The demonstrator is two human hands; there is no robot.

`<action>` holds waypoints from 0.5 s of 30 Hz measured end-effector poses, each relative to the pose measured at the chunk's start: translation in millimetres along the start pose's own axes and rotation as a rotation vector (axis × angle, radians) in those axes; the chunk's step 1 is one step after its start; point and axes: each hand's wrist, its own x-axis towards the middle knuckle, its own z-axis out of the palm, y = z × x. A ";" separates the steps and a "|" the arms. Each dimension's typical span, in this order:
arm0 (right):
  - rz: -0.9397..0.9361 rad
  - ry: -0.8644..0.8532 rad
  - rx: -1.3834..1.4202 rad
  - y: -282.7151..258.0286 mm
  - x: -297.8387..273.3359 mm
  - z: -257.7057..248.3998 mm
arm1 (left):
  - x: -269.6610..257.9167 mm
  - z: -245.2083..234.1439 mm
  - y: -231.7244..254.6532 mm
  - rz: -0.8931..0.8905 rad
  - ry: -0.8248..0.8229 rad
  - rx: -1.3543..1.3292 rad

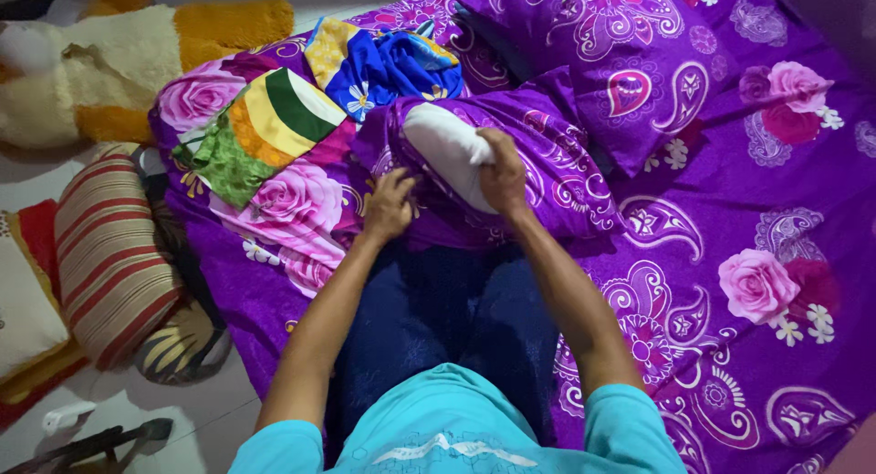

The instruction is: The person sits on a bed and places several pillows into matching pillowcases one by one. They insert each pillow, adjust the fabric to fit, and smooth the cover before moving to the next pillow.

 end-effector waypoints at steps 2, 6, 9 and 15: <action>0.045 0.018 0.069 2.8 11.5 -7.5 | 14.7 -4.6 20.6 0.164 -0.046 0.053; 0.096 0.022 0.035 8.7 20.4 -12.6 | 47.5 -3.5 34.6 0.375 -0.134 0.174; 0.105 0.016 0.026 15.0 25.1 -17.1 | 65.6 2.5 34.3 0.393 -0.217 0.428; 0.099 0.074 -0.097 23.3 30.9 -23.8 | 94.5 -16.4 34.4 0.383 -0.581 0.157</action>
